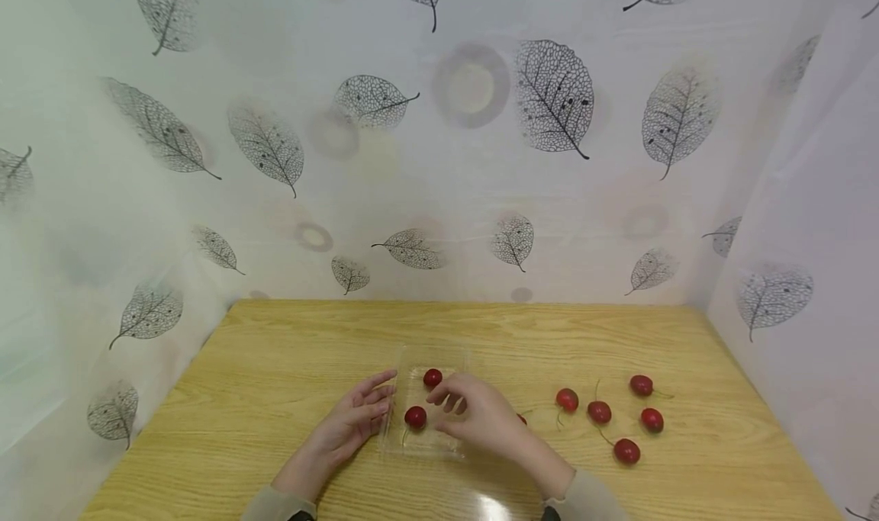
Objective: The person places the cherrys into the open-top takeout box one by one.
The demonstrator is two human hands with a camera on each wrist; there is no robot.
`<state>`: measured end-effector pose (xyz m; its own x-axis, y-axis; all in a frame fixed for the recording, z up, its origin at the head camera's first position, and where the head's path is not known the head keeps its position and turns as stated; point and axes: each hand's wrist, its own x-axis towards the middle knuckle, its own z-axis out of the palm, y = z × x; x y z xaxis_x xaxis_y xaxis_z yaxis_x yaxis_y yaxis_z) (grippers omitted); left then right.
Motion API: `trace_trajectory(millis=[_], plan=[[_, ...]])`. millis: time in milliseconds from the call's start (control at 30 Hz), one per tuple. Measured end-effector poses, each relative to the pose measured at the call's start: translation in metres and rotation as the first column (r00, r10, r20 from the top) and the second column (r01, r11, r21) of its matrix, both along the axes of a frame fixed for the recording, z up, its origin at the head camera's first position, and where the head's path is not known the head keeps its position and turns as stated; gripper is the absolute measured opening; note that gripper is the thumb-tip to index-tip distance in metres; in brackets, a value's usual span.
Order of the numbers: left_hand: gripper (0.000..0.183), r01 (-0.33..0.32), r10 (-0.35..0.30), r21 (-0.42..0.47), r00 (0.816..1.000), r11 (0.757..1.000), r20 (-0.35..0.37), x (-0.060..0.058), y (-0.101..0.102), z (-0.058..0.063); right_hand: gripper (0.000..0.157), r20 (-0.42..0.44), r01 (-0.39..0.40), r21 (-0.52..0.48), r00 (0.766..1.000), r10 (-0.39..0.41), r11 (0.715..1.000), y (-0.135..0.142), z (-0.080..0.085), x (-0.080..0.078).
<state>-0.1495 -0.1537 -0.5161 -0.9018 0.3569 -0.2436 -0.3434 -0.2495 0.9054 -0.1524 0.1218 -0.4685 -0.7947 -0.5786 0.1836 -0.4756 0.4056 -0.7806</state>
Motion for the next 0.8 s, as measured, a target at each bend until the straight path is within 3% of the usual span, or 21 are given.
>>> trace_trajectory(millis=[433, 800], plan=[[0.069, -0.007, 0.007, -0.006, 1.0, 1.0, 0.009, 0.001, 0.001, 0.003, 0.029, 0.035, -0.02, -0.14, 0.999, 0.025, 0.99, 0.006, -0.001, -0.004], [0.068, 0.001, -0.001, 0.014, 1.0, 1.0, 0.007, 0.001, 0.0, 0.003, 0.03, 0.074, 0.008, -0.186, 0.997, 0.006, 0.982, 0.016, 0.0, -0.008]])
